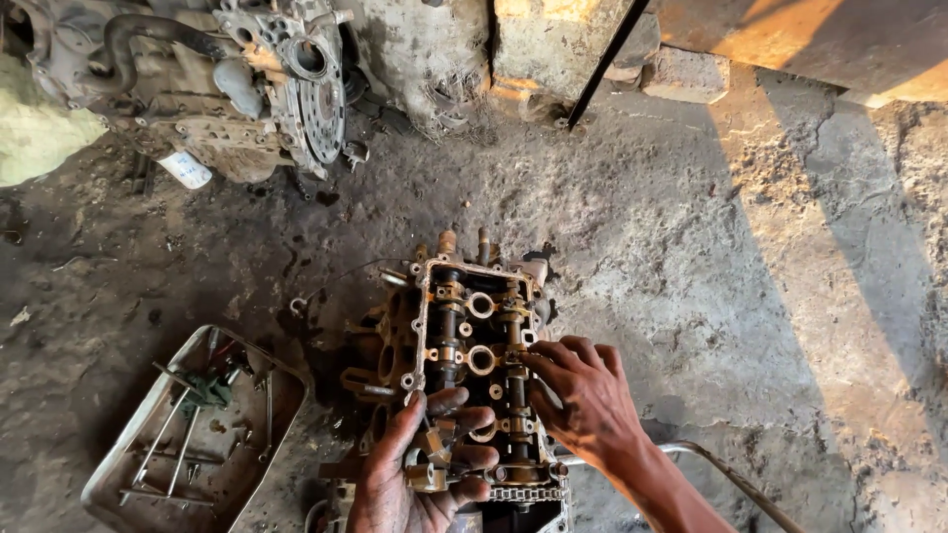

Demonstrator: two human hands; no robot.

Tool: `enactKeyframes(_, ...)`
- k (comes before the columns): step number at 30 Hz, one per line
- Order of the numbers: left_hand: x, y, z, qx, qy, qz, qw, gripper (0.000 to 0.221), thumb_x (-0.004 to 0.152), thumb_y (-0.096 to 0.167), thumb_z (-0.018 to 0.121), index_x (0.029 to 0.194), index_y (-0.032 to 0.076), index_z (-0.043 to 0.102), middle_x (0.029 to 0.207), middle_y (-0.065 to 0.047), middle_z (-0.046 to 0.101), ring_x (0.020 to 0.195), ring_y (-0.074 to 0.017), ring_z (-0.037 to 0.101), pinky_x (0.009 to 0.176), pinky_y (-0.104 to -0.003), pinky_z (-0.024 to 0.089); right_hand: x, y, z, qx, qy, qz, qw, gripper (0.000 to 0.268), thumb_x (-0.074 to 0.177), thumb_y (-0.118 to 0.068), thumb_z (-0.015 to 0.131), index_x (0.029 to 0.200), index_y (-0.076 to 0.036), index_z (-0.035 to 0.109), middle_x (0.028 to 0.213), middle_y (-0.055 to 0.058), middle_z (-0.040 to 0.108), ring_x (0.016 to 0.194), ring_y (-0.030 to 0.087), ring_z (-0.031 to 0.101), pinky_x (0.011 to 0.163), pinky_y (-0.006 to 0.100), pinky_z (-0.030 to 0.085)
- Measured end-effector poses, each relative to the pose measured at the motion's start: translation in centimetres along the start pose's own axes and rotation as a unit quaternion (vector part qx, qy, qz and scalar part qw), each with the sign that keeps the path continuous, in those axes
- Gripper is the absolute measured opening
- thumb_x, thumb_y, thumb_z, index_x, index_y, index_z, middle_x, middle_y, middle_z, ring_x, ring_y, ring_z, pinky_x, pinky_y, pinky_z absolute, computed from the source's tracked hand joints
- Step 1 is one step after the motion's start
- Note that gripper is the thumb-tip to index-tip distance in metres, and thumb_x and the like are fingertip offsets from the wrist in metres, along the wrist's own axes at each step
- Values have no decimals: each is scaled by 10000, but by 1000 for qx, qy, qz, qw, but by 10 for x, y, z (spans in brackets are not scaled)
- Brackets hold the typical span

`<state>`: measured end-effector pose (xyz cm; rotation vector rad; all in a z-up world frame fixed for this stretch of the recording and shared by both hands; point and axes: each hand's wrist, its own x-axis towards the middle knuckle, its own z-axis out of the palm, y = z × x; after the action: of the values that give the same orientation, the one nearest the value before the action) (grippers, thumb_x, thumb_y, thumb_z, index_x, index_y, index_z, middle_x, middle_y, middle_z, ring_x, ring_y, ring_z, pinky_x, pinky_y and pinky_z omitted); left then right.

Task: Installing small internal components into a cylinder head assembly by hand.

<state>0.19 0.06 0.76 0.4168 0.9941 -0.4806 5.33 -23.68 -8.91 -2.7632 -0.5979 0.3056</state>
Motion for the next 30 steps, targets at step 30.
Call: enactKeyframes(30,12,1,-8,-29,20,-37,999,599,991,470,511,1382,36,646,1251,-275,707,886,-470,648,584,-533,544,24,14,-17,226,-122,147,955,285,985,-330,588,1199,-184,707,1267,66,709,1076,232,699,966,427,586)
